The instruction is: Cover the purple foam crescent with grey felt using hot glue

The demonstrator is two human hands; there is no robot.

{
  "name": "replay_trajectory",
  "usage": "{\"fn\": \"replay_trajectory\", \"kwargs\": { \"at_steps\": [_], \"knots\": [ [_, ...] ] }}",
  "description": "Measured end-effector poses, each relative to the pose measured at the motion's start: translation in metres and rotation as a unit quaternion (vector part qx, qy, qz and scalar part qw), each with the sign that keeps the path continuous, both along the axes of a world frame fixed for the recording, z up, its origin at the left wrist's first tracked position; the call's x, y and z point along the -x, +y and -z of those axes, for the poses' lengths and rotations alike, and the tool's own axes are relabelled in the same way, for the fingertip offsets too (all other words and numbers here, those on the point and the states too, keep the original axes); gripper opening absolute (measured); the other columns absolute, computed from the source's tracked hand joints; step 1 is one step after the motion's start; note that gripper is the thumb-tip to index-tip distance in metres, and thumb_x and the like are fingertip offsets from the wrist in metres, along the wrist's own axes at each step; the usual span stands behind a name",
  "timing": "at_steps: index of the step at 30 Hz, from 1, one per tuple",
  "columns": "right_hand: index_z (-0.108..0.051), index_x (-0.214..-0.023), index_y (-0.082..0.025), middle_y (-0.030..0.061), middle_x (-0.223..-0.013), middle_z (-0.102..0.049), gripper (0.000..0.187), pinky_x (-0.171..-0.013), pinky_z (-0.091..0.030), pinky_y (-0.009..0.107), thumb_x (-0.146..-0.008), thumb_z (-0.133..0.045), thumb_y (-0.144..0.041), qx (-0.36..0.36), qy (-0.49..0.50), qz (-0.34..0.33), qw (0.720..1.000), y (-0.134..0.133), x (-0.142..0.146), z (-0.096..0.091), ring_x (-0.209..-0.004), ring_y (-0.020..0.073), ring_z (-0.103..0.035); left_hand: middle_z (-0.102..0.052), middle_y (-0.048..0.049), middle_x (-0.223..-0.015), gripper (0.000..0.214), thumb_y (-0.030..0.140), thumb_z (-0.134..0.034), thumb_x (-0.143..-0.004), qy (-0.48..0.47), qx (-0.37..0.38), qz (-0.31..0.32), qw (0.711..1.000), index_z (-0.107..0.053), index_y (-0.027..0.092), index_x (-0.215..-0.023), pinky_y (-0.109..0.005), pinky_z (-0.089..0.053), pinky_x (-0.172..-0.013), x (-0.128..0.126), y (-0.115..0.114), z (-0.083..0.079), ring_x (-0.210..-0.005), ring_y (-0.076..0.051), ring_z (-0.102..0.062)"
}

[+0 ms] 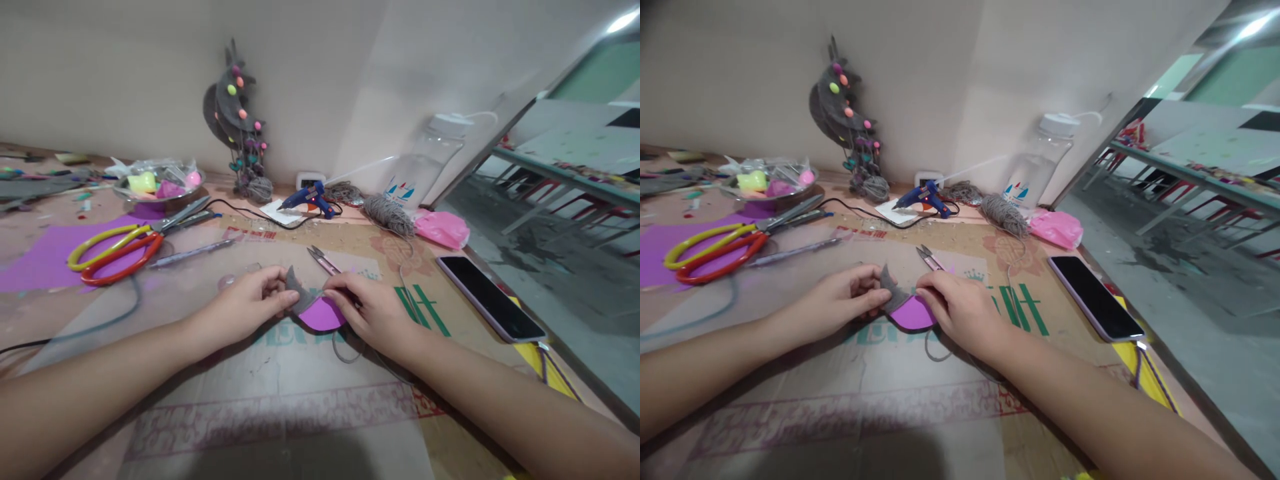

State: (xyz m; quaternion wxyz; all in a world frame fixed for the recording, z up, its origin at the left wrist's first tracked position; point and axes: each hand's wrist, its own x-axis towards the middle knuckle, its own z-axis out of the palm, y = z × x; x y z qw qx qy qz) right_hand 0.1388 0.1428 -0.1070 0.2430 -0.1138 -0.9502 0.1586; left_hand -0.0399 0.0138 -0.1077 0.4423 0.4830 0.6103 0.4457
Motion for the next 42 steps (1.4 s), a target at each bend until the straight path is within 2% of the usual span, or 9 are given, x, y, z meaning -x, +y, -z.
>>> {"fn": "replay_trajectory", "kwargs": {
  "at_steps": [3, 7, 21, 27, 33, 38, 42],
  "knots": [
    [-0.060, -0.091, -0.020, 0.0018, -0.082, -0.069, 0.015, -0.061, -0.044, 0.022, -0.091, -0.048, -0.029, 0.005, 0.001, -0.003, 1.000, 0.000, 0.000, 0.000, -0.067, 0.0115, -0.062, -0.050, 0.0041, -0.062, 0.020, 0.037, -0.053, -0.084, -0.046, 0.010, -0.018, 0.999, -0.049, 0.018, -0.080, -0.020, -0.032, -0.048, 0.001, 0.001, 0.003, -0.052, -0.009, -0.045],
    [-0.060, -0.092, -0.020, 0.0016, -0.082, -0.069, 0.015, -0.063, -0.044, 0.022, -0.091, -0.048, -0.029, 0.004, -0.012, -0.005, 1.000, 0.000, 0.000, 0.000, -0.067, 0.0118, -0.062, -0.048, 0.0054, -0.060, 0.021, 0.038, -0.053, -0.084, -0.062, -0.008, -0.035, 0.997, -0.050, 0.018, -0.083, -0.019, -0.031, -0.048, 0.001, 0.001, 0.006, -0.052, -0.008, -0.042],
    [-0.061, -0.092, -0.021, -0.0005, -0.082, -0.068, 0.013, -0.064, -0.042, 0.021, -0.090, -0.050, -0.027, 0.037, -0.040, 0.006, 0.998, 0.002, 0.002, 0.002, -0.068, 0.0104, -0.061, -0.046, 0.0046, -0.066, 0.018, 0.034, -0.051, -0.087, -0.044, -0.027, 0.000, 0.999, -0.051, 0.018, -0.081, -0.020, -0.032, -0.052, 0.004, 0.002, 0.010, -0.057, -0.008, -0.041],
    [-0.061, -0.088, -0.019, 0.0033, -0.084, -0.061, 0.014, -0.069, -0.042, 0.025, -0.090, -0.050, -0.026, 0.041, -0.023, 0.008, 0.999, 0.007, 0.000, -0.002, -0.077, 0.0137, -0.057, -0.046, 0.0035, -0.070, 0.019, 0.035, -0.049, -0.088, -0.038, -0.045, 0.007, 0.998, -0.052, 0.017, -0.082, -0.021, -0.033, -0.055, 0.004, 0.000, 0.008, -0.062, -0.009, -0.041],
    [-0.063, -0.081, -0.019, 0.0027, -0.083, -0.056, 0.013, -0.070, -0.040, 0.026, -0.087, -0.056, -0.026, 0.039, -0.005, 0.018, 0.999, 0.029, 0.000, -0.018, -0.076, 0.0134, -0.054, -0.042, 0.0047, -0.067, 0.018, 0.034, -0.046, -0.091, -0.098, -0.061, 0.024, 0.993, -0.050, 0.019, -0.083, -0.019, -0.029, -0.052, 0.005, 0.000, 0.008, -0.058, -0.008, -0.036],
    [-0.063, -0.076, -0.017, 0.0021, -0.076, -0.058, 0.015, -0.066, -0.041, 0.027, -0.086, -0.057, -0.027, 0.088, -0.017, 0.051, 0.995, 0.045, 0.002, -0.013, -0.069, 0.0133, -0.054, -0.040, 0.0048, -0.065, 0.017, 0.032, -0.046, -0.091, -0.187, -0.040, 0.038, 0.981, -0.049, 0.018, -0.082, -0.018, -0.027, -0.051, 0.004, -0.001, 0.005, -0.056, -0.007, -0.034],
    [-0.068, -0.087, -0.019, 0.0085, -0.092, -0.061, 0.013, -0.082, -0.042, 0.040, -0.083, -0.058, -0.026, 0.012, -0.010, 0.056, 0.998, 0.040, 0.003, -0.007, -0.090, 0.0225, -0.055, -0.042, 0.0044, -0.065, 0.017, 0.032, -0.049, -0.089, -0.195, -0.028, 0.011, 0.980, -0.050, 0.017, -0.083, -0.018, -0.029, -0.051, 0.002, -0.001, 0.004, -0.056, -0.007, -0.036]
  ]
}}
